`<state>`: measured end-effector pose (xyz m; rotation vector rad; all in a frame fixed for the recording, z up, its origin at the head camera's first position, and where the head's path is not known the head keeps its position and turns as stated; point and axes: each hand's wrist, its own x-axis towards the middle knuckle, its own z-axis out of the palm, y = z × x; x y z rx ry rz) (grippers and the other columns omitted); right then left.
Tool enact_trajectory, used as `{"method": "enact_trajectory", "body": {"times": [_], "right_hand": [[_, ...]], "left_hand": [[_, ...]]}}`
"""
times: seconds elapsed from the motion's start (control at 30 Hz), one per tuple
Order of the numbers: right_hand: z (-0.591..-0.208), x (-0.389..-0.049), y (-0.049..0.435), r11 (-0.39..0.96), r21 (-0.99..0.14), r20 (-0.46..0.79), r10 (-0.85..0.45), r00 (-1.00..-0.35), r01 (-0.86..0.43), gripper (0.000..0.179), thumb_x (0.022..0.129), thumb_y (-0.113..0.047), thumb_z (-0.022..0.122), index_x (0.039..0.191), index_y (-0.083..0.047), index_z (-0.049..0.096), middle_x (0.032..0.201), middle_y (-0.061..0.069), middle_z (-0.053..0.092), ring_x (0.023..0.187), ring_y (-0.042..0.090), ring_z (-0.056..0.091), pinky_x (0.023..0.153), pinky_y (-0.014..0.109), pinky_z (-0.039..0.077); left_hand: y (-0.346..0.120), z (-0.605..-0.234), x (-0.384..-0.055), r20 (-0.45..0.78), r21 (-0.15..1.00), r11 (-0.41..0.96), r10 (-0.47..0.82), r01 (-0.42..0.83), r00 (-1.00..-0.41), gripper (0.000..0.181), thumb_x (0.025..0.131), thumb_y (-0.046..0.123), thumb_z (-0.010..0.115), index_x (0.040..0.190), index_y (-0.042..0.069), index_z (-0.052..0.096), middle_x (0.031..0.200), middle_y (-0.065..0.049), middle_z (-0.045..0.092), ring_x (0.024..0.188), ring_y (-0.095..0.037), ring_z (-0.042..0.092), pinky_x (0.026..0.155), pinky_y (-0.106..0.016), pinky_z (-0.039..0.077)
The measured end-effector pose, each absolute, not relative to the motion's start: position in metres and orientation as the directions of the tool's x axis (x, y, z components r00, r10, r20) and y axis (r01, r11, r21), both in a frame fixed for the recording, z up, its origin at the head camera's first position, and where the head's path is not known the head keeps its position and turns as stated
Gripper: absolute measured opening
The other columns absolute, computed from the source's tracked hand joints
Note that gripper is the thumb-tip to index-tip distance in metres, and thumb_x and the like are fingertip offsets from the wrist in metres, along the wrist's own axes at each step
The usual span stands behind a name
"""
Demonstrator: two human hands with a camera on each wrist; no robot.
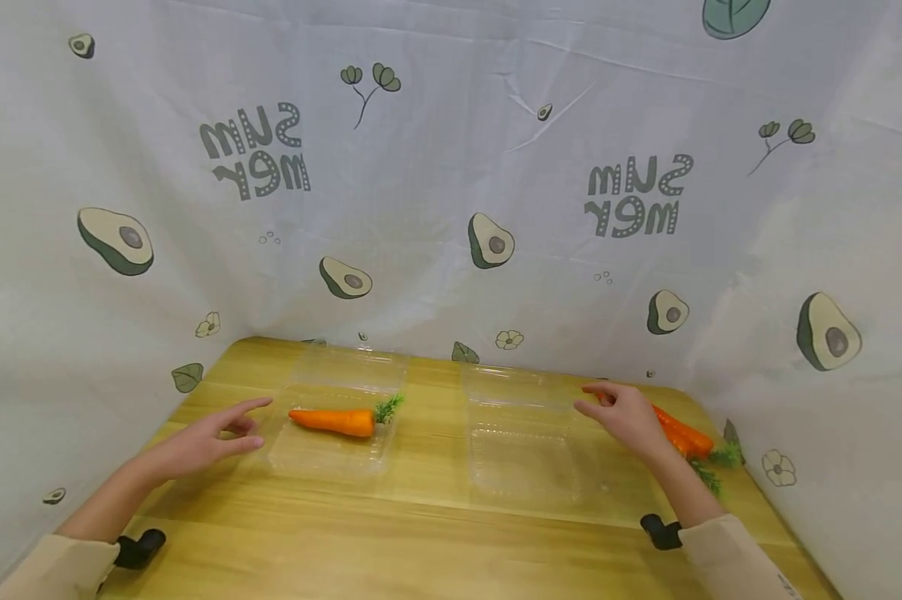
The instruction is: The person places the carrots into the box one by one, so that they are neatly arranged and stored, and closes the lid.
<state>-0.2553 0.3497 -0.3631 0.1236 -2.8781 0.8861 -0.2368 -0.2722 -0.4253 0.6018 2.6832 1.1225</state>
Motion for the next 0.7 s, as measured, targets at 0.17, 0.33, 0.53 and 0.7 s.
{"method": "enact_trajectory", "body": {"times": [0.17,0.33,0.53,0.7], "right_hand": [[-0.366,-0.256,0.362,0.817,-0.572,0.139,0.001,-0.99,-0.079,0.058,0.095,-0.042,0.069,0.133,0.001,0.063,0.09,0.012,0.057,0.067,0.018,0.042,0.06,0.03,0.036],[-0.368,-0.259,0.373,0.805,-0.592,0.108,0.039,-0.993,-0.033,0.064,0.094,-0.046,0.069,0.136,0.002,0.06,0.068,0.002,0.041,0.055,0.014,0.036,0.053,0.028,0.032],[-0.374,-0.26,0.381,0.81,-0.587,0.099,0.062,-0.993,-0.008,0.067,0.095,-0.045,0.068,0.136,0.005,0.058,0.064,-0.002,0.039,0.054,0.014,0.037,0.052,0.028,0.031],[-0.377,-0.258,0.388,0.811,-0.586,0.1,0.07,-0.992,-0.002,0.066,0.095,-0.044,0.068,0.137,0.006,0.057,0.066,0.0,0.04,0.054,0.014,0.037,0.051,0.028,0.032]], "left_hand": [[-0.271,-0.423,-0.237,-0.003,0.719,0.627,0.435,0.301,-0.9,0.066,0.103,0.029,0.059,0.158,0.006,0.03,0.133,-0.025,0.057,0.122,-0.04,0.055,0.093,-0.056,0.048],[-0.271,-0.422,-0.237,-0.006,0.72,0.627,0.432,0.296,-0.902,0.066,0.103,0.029,0.058,0.158,0.006,0.029,0.134,-0.025,0.056,0.123,-0.041,0.054,0.094,-0.056,0.048],[-0.272,-0.423,-0.236,-0.003,0.726,0.62,0.436,0.297,-0.9,0.066,0.103,0.027,0.059,0.158,0.006,0.029,0.134,-0.026,0.056,0.124,-0.041,0.054,0.093,-0.057,0.048],[-0.271,-0.423,-0.234,-0.008,0.733,0.614,0.436,0.291,-0.9,0.067,0.103,0.027,0.06,0.158,0.006,0.029,0.135,-0.027,0.055,0.125,-0.042,0.053,0.093,-0.057,0.048]]}}
